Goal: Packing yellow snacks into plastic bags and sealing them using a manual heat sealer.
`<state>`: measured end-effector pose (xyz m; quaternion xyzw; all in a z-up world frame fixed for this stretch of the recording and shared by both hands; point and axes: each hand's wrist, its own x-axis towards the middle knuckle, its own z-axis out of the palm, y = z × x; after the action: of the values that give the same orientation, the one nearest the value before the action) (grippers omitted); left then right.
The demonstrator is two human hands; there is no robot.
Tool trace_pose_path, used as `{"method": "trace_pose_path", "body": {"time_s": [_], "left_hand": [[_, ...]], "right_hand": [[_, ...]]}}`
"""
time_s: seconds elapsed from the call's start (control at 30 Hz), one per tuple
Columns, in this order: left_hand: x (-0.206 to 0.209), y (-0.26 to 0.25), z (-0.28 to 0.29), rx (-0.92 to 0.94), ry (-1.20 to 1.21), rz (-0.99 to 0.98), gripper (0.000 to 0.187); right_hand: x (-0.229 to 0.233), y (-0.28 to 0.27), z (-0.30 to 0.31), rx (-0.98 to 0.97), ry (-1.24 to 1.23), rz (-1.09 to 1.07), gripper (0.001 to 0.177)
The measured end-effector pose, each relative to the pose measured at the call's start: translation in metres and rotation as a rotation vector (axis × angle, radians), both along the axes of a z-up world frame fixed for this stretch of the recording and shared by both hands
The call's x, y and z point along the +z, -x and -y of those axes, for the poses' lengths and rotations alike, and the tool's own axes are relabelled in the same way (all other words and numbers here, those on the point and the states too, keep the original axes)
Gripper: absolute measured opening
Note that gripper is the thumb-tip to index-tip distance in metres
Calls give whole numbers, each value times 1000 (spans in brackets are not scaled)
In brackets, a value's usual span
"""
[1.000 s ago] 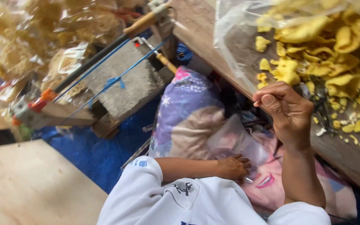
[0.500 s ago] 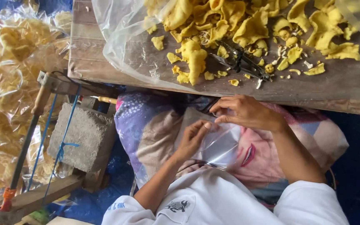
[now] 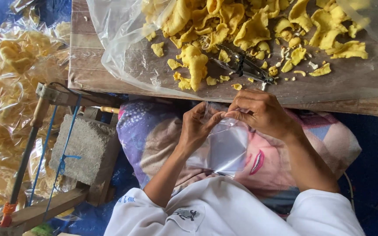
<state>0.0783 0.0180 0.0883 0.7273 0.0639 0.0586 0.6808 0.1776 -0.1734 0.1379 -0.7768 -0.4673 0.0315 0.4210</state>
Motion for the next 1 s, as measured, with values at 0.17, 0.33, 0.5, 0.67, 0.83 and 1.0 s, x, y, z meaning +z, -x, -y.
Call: {"method": "trace_pose_path", "body": {"time_s": [0.17,0.33,0.5,0.67,0.83,1.0], "left_hand": [[16,1,-22,-142,-5,-45,18],[4,8,-10,22,392,-178,16],[-27,6,-16,256,345,-46,12],[-30,-1,-37,384,340,69,15],[-45,-33,-84,501,493,37,39],[-75,-96,-119,540,821,169,33]], "right_hand": [[-30,-21,30,-223,-202,-102,17],[-17,-17,30,-435,-391,-221,24],[-27,-15,23,-424,-424,-121,24],[-54,-45,13,-518,-164,210,29],[-43,-50,-7,-550,520,312,57],[-59,-79,-3,-513,423,197,44]]}}
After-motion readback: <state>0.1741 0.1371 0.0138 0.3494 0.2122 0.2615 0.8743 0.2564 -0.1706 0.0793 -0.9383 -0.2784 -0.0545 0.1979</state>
